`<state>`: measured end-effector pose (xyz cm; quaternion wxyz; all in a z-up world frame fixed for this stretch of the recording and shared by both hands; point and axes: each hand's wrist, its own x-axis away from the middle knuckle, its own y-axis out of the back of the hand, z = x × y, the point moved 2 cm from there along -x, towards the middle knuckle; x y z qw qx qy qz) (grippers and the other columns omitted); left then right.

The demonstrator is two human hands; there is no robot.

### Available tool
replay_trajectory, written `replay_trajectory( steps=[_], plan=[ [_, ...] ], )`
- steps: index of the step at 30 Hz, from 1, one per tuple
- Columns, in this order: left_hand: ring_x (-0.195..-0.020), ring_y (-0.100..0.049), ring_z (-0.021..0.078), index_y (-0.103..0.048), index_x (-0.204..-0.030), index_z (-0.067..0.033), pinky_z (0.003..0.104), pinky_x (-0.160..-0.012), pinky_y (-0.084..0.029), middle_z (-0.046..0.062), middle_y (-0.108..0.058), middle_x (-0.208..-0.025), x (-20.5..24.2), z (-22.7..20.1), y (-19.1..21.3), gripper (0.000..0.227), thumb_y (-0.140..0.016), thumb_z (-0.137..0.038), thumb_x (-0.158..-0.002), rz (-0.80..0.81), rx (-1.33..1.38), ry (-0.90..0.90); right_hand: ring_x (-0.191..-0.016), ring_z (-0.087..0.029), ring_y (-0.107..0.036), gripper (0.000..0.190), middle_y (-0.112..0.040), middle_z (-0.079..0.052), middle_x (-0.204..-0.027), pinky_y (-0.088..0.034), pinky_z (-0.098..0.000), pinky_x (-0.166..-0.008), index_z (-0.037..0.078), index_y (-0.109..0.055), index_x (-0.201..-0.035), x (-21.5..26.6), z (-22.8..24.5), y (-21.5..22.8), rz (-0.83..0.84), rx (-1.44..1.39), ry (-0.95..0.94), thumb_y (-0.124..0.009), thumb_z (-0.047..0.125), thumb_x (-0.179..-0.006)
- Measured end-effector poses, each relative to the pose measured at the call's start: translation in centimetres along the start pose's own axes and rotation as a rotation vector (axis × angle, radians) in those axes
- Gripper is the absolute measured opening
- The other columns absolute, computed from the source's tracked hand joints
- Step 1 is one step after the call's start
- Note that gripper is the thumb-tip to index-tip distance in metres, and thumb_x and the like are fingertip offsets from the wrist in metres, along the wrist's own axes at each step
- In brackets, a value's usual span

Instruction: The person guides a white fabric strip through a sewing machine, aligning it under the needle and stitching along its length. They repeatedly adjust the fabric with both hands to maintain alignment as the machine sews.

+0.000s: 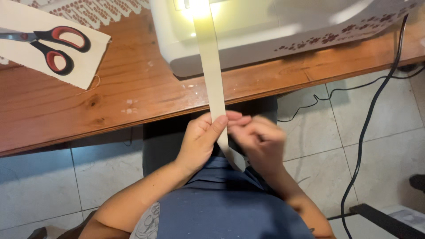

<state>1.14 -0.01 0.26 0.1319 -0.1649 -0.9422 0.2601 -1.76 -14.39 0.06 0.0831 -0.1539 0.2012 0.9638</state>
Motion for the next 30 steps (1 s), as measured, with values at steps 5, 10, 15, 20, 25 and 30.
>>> replay_trajectory(
  steps=[5,10,15,20,25,30],
  plan=[
    [-0.087,-0.079,0.0224,-0.076,-0.105,0.0064,0.033,-0.078,-0.065,0.022,-0.079,-0.086,0.1,1.8,2.3,0.025,-0.063,-0.014,-0.102,0.010,-0.219,0.010,-0.114,-0.034,-0.071,0.052,-0.072,-0.025,-0.116,-0.060,-0.0401,-0.092,-0.010,-0.062,-0.126,-4.4,1.7,-0.6,-0.047,-0.185,-0.045,-0.086,0.006,-0.083],
    [-0.102,-0.072,0.0171,-0.077,-0.111,0.0030,0.034,-0.092,-0.059,0.017,-0.080,-0.102,0.7,1.5,2.0,0.026,-0.062,-0.016,-0.102,0.082,-0.249,0.036,-0.073,-0.006,-0.067,0.021,-0.080,-0.007,-0.087,-0.059,-0.0228,-0.062,0.003,-0.076,-0.110,-7.4,3.5,-0.6,0.267,-0.495,-0.495,-0.075,0.013,-0.092],
    [-0.105,-0.074,0.0208,-0.079,-0.110,0.0001,0.036,-0.092,-0.059,0.017,-0.081,-0.103,0.5,3.7,5.6,0.024,-0.065,-0.016,-0.100,0.120,-0.424,0.002,-0.050,-0.014,-0.067,0.016,-0.073,-0.015,-0.072,-0.051,-0.0168,-0.041,-0.006,-0.072,-0.103,-4.7,-0.4,-2.2,0.288,-0.668,-0.700,-0.071,0.005,-0.093],
    [-0.084,-0.073,0.0478,-0.073,-0.086,0.0005,0.054,-0.065,-0.056,0.023,-0.078,-0.085,0.5,-3.3,3.2,0.022,-0.068,-0.019,-0.094,0.377,-1.066,-0.045,-0.056,-0.005,-0.060,0.011,-0.076,-0.009,-0.060,-0.055,-0.0258,-0.051,0.001,-0.083,-0.090,-2.9,-1.4,-1.8,0.242,-0.368,-0.587,-0.084,0.010,-0.082],
    [-0.087,-0.075,0.0262,-0.075,-0.097,-0.0064,0.038,-0.084,-0.060,0.009,-0.078,-0.098,0.8,-12.3,0.6,0.013,-0.067,-0.017,-0.096,0.404,-1.253,-0.719,-0.062,-0.003,-0.049,0.013,-0.062,0.007,-0.060,-0.038,-0.0215,-0.057,0.009,-0.083,-0.078,-1.9,-1.8,-0.9,0.289,-0.088,-0.611,-0.080,0.021,-0.084],
    [-0.120,-0.068,0.0379,-0.068,-0.119,0.0014,0.054,-0.108,-0.056,0.023,-0.070,-0.126,-3.6,-15.7,-0.6,0.034,-0.070,-0.028,-0.101,0.296,-1.566,-1.115,-0.058,-0.006,-0.041,0.018,-0.051,0.006,-0.058,-0.035,-0.0240,-0.053,0.009,-0.076,-0.075,-1.6,-1.9,-1.2,0.257,-0.135,-0.474,-0.081,0.022,-0.087]
  ],
)
